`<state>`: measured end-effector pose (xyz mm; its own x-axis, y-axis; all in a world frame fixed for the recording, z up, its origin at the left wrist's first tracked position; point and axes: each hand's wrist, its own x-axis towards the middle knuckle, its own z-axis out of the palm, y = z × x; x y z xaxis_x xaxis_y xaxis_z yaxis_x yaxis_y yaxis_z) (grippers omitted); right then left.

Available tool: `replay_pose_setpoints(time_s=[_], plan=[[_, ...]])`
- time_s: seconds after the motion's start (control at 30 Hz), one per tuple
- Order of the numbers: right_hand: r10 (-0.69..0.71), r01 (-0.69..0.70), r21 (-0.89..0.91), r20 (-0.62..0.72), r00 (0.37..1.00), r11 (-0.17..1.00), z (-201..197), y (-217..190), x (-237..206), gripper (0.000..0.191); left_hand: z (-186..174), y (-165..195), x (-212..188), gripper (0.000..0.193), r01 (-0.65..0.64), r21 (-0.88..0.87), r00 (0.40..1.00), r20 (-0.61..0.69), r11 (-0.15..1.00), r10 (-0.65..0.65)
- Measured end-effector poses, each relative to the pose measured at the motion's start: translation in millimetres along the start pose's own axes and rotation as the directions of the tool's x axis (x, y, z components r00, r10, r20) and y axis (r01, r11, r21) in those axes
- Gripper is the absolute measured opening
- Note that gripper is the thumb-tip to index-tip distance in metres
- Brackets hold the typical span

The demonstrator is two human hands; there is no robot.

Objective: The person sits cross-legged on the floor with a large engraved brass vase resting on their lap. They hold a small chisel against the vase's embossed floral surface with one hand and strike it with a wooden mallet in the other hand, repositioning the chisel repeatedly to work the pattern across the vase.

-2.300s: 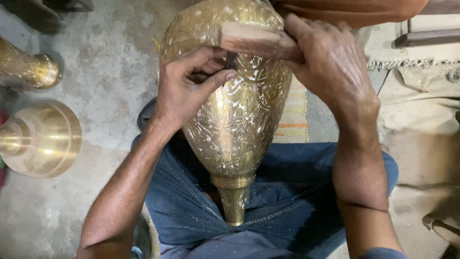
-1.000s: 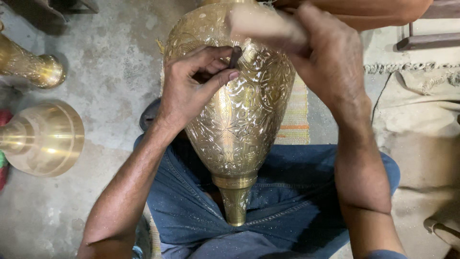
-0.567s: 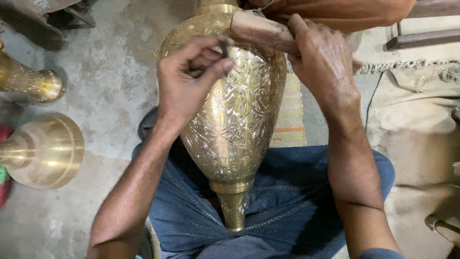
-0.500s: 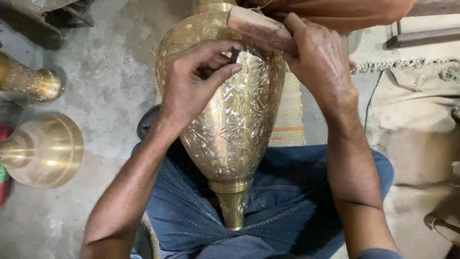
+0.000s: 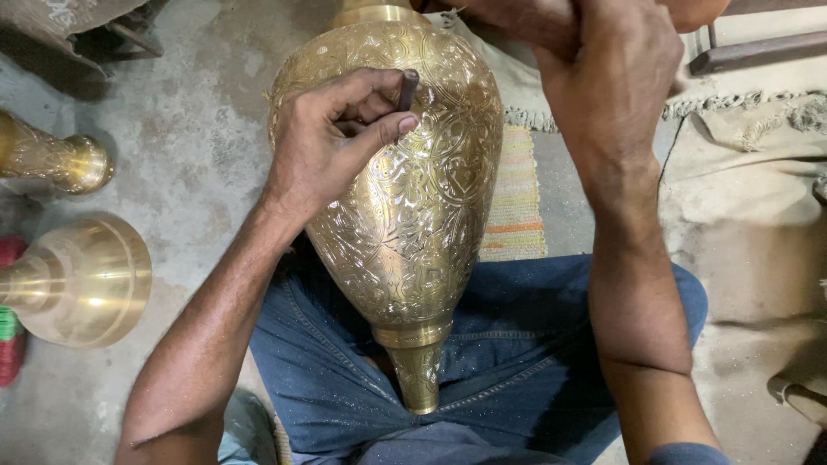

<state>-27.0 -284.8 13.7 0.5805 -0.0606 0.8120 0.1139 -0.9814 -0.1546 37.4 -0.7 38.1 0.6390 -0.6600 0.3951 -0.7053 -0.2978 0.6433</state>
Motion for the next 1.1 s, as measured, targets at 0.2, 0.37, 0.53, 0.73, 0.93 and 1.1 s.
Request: replay_pose_setpoints(time_s=[0.2,0.37,0.53,0.73,0.93,1.1], plan=[[0.403,-0.622,0.624,0.474,0.783,0.473,-2.0,-12.1,8.7,0.007,1.3,-0.7,0.3,0.031,-0.035,0.041,0.999,-0.015,0.999,0.036],[0.189,-0.338,0.388,0.374,0.908,0.857,-7.9,-17.3,12.3,0.025,1.1,-4.1,-0.8,0.026,-0.023,0.030,1.000,0.009,0.999,0.023],[-0.228,0.194,0.177,0.197,0.954,0.965,-1.6,-11.8,7.1,0.032,3.1,-6.0,1.6,0.022,-0.054,0.071,0.999,0.002,0.996,0.054],[0.394,-0.512,0.697,0.343,0.853,0.502,8.6,-20.3,7.4,0.017,4.1,-4.5,-0.9,0.033,-0.040,0.026,0.999,-0.032,0.999,0.041],[-0.193,0.147,0.262,0.158,0.968,0.954,4.6,-12.8,-0.3,0.026,3.4,-3.6,-0.3,0.024,-0.006,0.070,1.000,-0.013,0.998,0.007],[0.325,-0.512,0.758,0.404,0.855,0.405,14.9,-10.0,-6.0,0.014,3.5,-3.1,0.3,0.033,-0.059,0.030,0.997,-0.043,0.998,0.060]])
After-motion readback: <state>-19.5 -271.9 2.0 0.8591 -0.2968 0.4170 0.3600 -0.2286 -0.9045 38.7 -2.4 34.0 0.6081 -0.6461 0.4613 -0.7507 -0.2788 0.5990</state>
